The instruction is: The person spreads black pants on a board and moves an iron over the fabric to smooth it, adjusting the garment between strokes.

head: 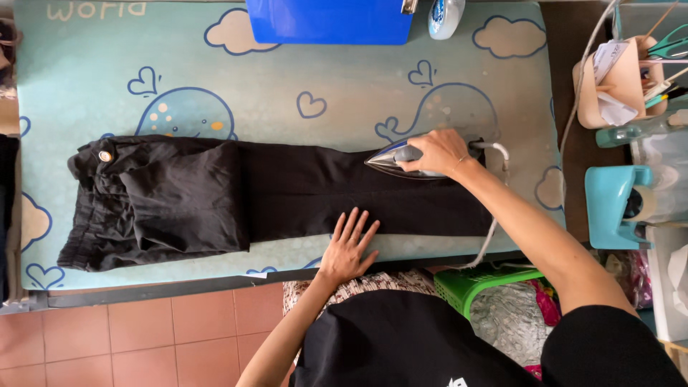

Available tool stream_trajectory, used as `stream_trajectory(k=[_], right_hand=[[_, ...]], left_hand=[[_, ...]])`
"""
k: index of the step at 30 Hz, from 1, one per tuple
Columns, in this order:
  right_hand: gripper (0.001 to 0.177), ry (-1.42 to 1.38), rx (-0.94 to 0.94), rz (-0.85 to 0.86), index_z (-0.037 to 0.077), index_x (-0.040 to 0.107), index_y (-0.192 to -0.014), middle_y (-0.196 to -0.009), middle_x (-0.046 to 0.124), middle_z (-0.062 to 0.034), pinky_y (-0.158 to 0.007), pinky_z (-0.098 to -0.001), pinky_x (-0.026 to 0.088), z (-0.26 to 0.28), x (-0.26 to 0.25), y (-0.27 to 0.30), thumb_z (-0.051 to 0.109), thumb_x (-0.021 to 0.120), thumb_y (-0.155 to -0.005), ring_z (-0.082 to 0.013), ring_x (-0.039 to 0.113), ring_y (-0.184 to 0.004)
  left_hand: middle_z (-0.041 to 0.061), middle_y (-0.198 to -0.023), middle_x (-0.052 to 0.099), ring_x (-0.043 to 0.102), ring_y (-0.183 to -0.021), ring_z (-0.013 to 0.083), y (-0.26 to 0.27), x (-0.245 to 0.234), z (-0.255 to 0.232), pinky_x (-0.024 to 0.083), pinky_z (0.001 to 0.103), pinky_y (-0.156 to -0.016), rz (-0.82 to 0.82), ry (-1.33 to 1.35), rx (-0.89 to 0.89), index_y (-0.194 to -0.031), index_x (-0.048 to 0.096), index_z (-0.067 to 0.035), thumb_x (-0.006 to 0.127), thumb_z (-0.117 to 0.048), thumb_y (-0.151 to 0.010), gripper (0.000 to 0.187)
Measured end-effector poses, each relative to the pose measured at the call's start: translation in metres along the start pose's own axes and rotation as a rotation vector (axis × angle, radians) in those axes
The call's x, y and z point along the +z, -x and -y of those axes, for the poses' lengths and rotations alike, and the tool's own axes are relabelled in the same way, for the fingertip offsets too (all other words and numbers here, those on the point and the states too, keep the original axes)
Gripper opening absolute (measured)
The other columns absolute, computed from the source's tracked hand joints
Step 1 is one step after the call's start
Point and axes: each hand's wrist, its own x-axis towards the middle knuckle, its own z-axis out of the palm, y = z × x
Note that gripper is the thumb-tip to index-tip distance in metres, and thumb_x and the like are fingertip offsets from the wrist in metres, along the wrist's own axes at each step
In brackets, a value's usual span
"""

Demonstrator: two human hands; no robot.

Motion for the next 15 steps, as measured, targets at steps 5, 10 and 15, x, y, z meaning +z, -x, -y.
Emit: stream_trajectory(k=[5, 10, 15], right_hand=[[0.049, -0.029, -0.109, 0.035, 0.033, 0.072, -0.084, -0.077, 0.076, 0.0037, -0.074, -0.0366, 0.058, -0.009, -0.007, 0.027, 0.080, 0.062, -0.070, -0.0226, 0.075, -0.078], [0.053, 0.000, 0.000, -0.047, 0.031, 0.072, -0.088, -0.077, 0.075, 0.0021, -0.073, -0.0354, 0.059, -0.054, -0.005, 0.041, 0.080, 0.061, -0.072, -0.0229, 0.076, -0.081], [0.065, -0.035, 0.188, 0.044, 0.031, 0.074, -0.105, -0.089, 0.078, -0.0050, -0.079, -0.0382, 0.059, -0.089, 0.018, 0.038, 0.084, 0.056, -0.072, -0.0282, 0.076, -0.093]], left_hand=[[0.019, -0.160, 0.036, 0.026, -0.151, 0.0402, 0.000, 0.006, -0.001, 0.019, 0.058, -0.123, 0.061, -0.051, -0.060, -0.157, 0.039, -0.017, 0.050, -0.050, -0.097, 0.069], [0.017, -0.161, 0.035, 0.026, -0.152, 0.0389, 0.001, 0.008, -0.004, 0.018, 0.057, -0.123, 0.082, -0.069, -0.072, -0.157, 0.039, -0.018, 0.052, -0.051, -0.096, 0.070], [0.016, -0.160, 0.038, 0.028, -0.151, 0.0365, -0.001, 0.005, -0.004, 0.017, 0.055, -0.124, 0.077, -0.033, -0.109, -0.156, 0.041, -0.018, 0.054, -0.053, -0.092, 0.074]])
